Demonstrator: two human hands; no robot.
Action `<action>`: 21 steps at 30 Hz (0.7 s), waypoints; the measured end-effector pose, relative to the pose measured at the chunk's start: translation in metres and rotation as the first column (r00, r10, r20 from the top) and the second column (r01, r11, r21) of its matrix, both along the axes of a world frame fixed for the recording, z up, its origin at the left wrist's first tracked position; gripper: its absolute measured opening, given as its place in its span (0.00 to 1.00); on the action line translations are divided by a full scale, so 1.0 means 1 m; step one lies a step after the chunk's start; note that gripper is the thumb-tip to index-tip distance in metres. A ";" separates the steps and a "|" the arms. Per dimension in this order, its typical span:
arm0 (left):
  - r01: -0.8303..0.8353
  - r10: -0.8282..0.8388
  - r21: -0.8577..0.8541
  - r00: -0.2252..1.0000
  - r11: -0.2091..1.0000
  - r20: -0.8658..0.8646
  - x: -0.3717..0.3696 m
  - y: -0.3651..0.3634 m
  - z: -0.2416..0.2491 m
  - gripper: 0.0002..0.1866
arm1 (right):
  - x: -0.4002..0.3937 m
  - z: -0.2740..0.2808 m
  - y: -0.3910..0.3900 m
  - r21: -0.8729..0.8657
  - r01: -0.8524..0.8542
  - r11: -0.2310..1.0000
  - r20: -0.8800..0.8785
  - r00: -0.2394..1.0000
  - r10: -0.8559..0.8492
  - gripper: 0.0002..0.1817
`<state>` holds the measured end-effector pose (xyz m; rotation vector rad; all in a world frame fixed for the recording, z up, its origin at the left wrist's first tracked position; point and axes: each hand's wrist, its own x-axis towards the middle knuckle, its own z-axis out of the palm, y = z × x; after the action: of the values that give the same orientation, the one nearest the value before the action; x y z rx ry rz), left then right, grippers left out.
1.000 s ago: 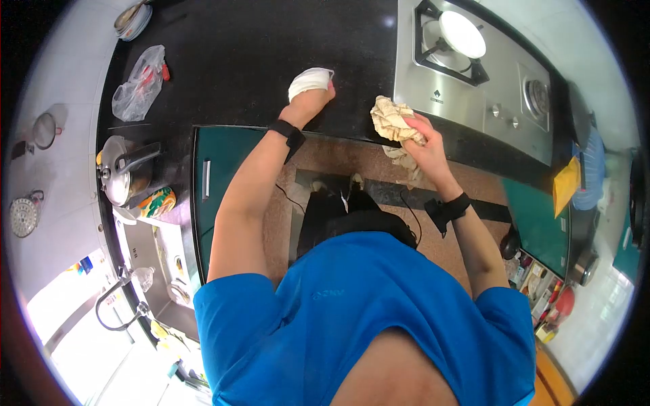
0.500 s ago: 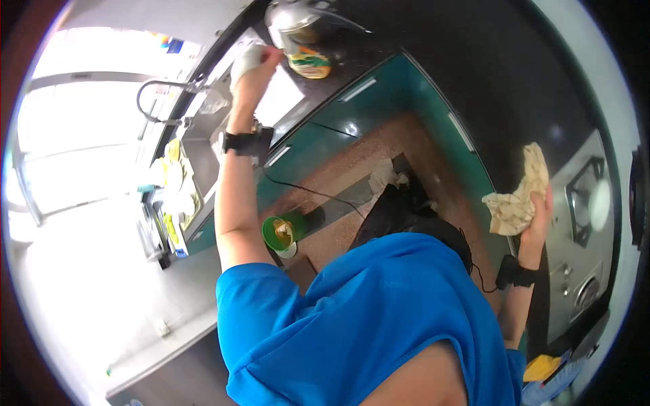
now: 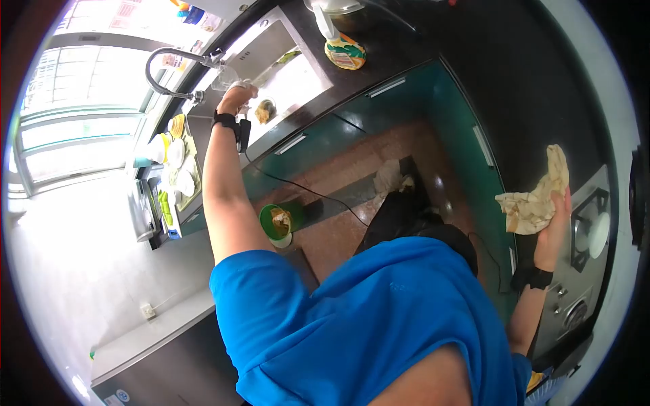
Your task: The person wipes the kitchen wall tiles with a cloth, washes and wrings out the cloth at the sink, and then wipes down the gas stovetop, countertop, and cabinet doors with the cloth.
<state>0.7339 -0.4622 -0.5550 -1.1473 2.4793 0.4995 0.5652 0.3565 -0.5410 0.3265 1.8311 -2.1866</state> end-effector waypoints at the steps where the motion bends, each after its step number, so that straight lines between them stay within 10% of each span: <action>1: -0.040 0.060 0.154 0.990 0.987 -0.124 0.004 0.006 0.006 0.15 | 0.000 0.004 -0.006 -0.025 0.011 1.000 0.006 1.000 -0.011 0.27; 3: -0.098 0.186 0.344 0.955 0.934 -0.231 0.007 0.038 0.035 0.11 | -0.011 -0.010 0.005 -0.044 -0.013 0.999 0.022 1.000 0.014 0.27; 5: 0.231 0.021 0.511 0.898 0.828 -0.439 0.025 0.033 0.040 0.12 | -0.023 -0.040 0.026 -0.115 -0.121 0.986 -0.085 0.990 0.112 0.27; 6: 0.426 -0.285 0.277 0.856 0.861 -0.432 0.016 0.072 0.064 0.13 | -0.020 -0.040 0.021 -0.268 -0.112 0.957 0.018 0.992 0.121 0.28; 7: 0.207 0.040 0.542 0.912 0.814 -0.409 0.003 0.121 0.082 0.12 | -0.015 -0.044 0.019 -0.416 -0.119 0.902 0.019 0.990 0.139 0.29; 9: 0.375 -0.015 0.673 0.879 0.638 -0.476 -0.037 0.180 0.085 0.13 | 0.004 0.015 -0.032 -0.487 -0.063 0.871 -0.008 0.998 0.068 0.33; 10: 0.555 -0.249 0.567 0.812 0.609 -0.528 -0.067 0.223 0.102 0.13 | 0.002 0.028 -0.047 -0.463 -0.096 0.881 -0.132 0.990 0.039 0.33; 15: 0.595 -0.091 0.785 0.803 0.173 -0.589 -0.153 0.453 0.166 0.20 | -0.011 0.084 -0.082 -0.501 0.153 0.852 -0.019 0.982 -0.187 0.19; 21: 0.846 -0.332 0.531 0.513 0.043 -0.791 -0.183 0.610 0.175 0.37 | 0.004 0.133 -0.078 -0.766 0.288 0.575 0.146 0.948 -0.281 0.20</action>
<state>0.5507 0.1480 -0.3798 0.6735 2.0062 1.7048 0.5696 0.2781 -0.4076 0.4444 0.6577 -2.9364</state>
